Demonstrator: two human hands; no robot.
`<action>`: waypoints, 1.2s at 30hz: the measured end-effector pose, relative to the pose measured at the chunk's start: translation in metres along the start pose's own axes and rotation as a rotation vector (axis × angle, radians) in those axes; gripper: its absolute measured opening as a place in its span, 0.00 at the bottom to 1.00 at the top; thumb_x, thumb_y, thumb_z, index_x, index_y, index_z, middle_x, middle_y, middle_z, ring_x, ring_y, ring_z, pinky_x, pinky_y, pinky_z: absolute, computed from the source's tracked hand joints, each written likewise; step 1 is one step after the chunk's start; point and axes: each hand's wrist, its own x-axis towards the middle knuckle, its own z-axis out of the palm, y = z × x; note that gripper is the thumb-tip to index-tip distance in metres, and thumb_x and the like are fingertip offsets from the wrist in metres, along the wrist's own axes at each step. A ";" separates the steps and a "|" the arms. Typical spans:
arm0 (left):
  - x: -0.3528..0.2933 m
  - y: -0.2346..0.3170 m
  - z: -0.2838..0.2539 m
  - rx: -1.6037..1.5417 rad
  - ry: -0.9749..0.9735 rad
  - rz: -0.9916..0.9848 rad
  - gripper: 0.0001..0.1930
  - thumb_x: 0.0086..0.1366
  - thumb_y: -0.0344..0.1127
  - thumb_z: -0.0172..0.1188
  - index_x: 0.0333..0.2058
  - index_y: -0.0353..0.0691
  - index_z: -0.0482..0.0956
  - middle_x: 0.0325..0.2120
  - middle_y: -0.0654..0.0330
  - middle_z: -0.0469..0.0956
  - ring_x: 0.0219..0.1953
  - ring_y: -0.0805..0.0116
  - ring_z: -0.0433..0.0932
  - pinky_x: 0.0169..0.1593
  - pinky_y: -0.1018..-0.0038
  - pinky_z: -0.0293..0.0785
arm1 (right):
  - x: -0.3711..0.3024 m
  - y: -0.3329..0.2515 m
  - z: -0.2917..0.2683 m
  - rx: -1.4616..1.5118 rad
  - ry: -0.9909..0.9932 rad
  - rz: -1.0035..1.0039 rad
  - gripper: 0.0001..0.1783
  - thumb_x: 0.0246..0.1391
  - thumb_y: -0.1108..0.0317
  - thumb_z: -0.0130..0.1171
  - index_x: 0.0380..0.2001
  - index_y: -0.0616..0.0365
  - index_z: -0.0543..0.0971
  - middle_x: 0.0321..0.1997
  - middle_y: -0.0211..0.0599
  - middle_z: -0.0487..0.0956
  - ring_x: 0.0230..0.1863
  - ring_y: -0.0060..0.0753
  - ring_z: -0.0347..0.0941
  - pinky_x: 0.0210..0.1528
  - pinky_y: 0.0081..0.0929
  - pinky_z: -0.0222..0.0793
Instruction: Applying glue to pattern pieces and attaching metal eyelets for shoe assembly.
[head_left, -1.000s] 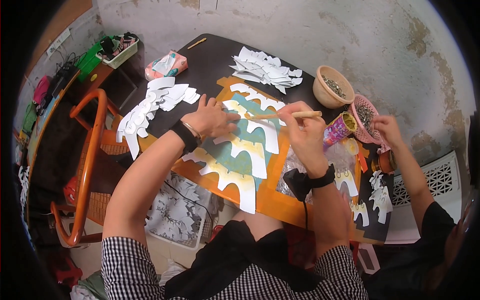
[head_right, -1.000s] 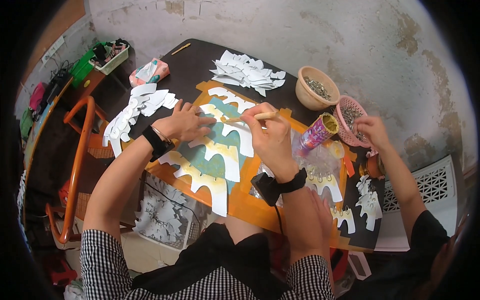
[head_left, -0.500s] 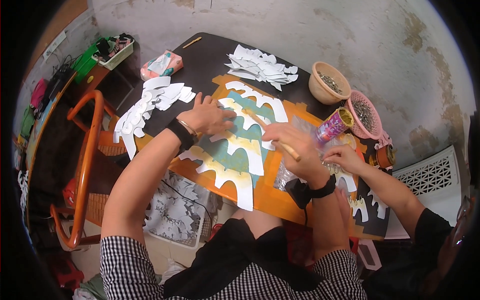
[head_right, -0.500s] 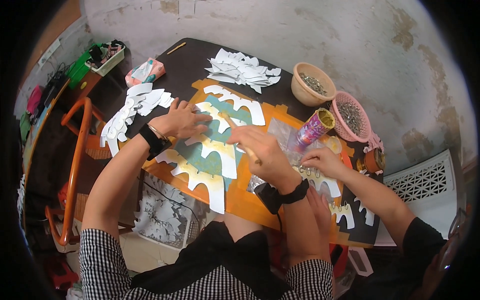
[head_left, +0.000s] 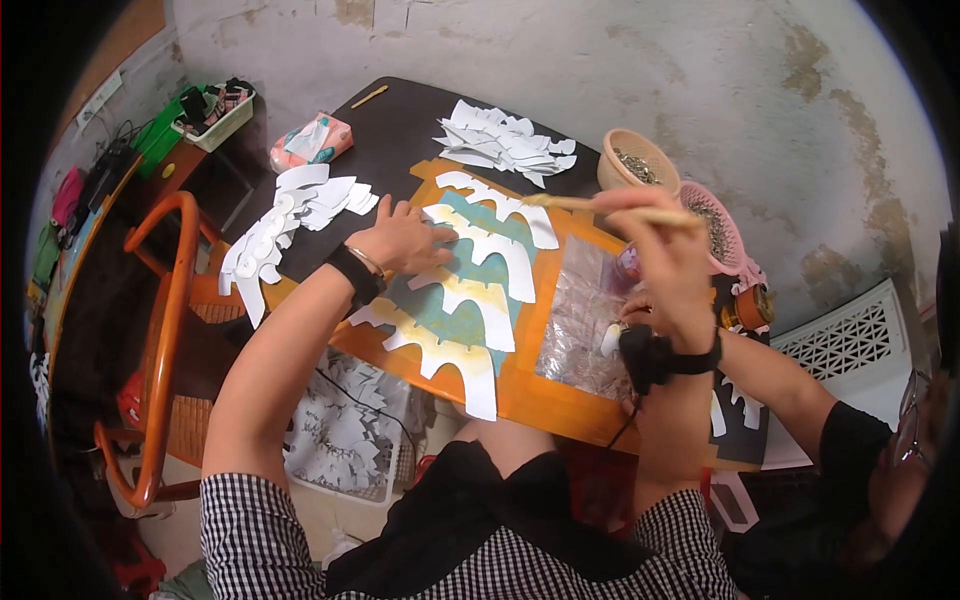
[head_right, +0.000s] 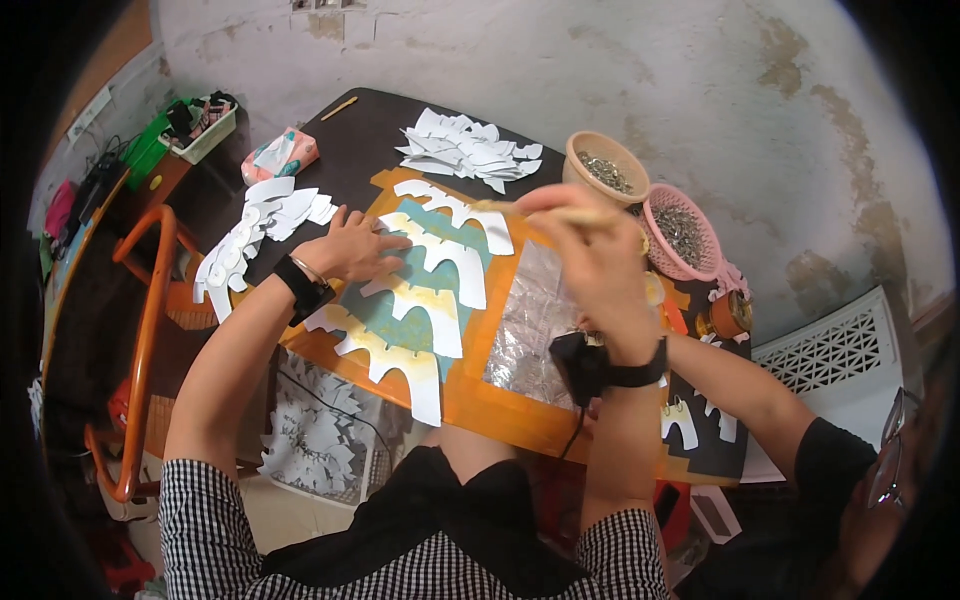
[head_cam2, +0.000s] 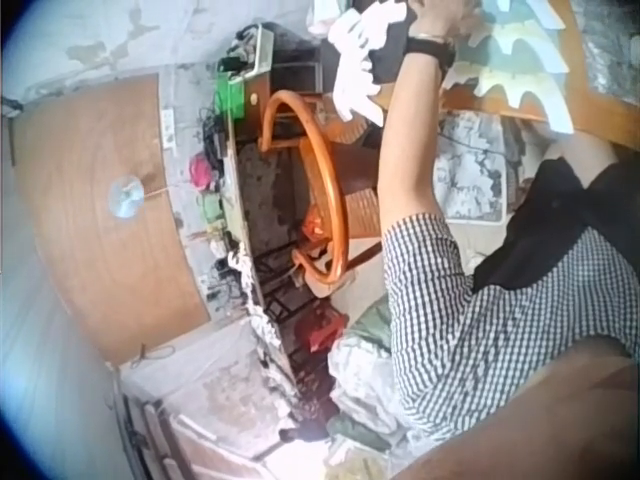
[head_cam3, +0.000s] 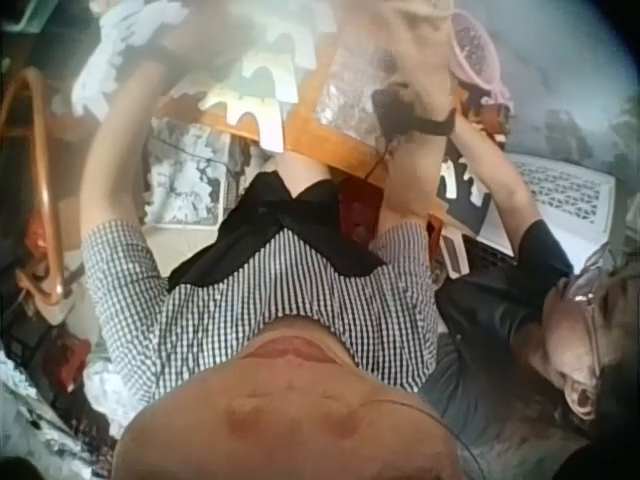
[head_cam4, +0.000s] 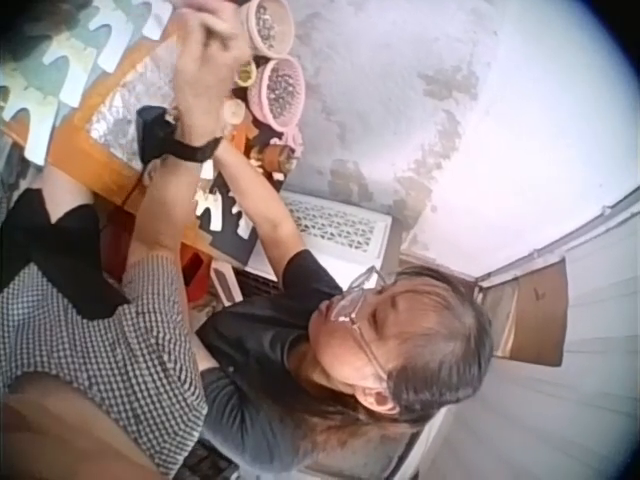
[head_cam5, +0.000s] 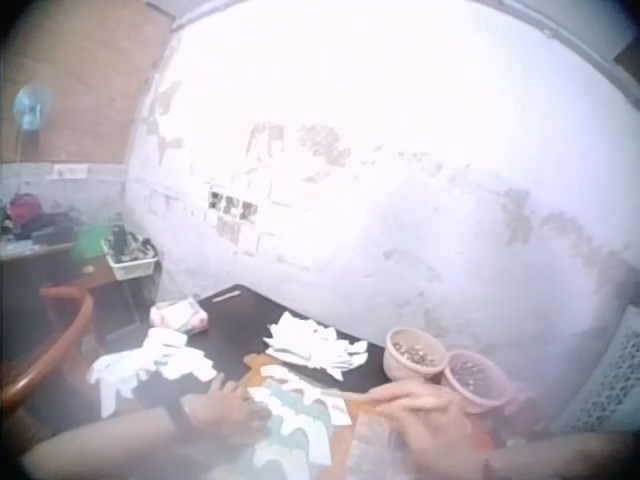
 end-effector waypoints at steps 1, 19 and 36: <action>-0.001 -0.001 0.001 -0.001 0.004 0.008 0.26 0.70 0.57 0.45 0.65 0.64 0.69 0.60 0.41 0.68 0.68 0.42 0.57 0.72 0.40 0.35 | 0.003 -0.007 -0.011 -0.050 0.106 -0.032 0.05 0.58 0.76 0.60 0.36 0.66 0.81 0.35 0.39 0.82 0.37 0.26 0.77 0.42 0.24 0.71; 0.000 0.001 0.005 0.058 0.063 0.007 0.27 0.70 0.60 0.46 0.65 0.64 0.69 0.59 0.43 0.68 0.65 0.44 0.62 0.71 0.42 0.41 | 0.015 0.133 -0.090 -0.412 0.457 0.162 0.11 0.58 0.67 0.64 0.33 0.68 0.79 0.23 0.43 0.80 0.23 0.31 0.76 0.27 0.30 0.70; -0.001 -0.003 0.003 0.003 0.052 0.035 0.28 0.69 0.61 0.46 0.64 0.62 0.71 0.59 0.39 0.68 0.66 0.41 0.61 0.70 0.42 0.41 | 0.011 0.054 -0.098 -0.329 0.662 0.085 0.11 0.62 0.67 0.63 0.35 0.66 0.79 0.30 0.35 0.81 0.31 0.21 0.77 0.32 0.19 0.76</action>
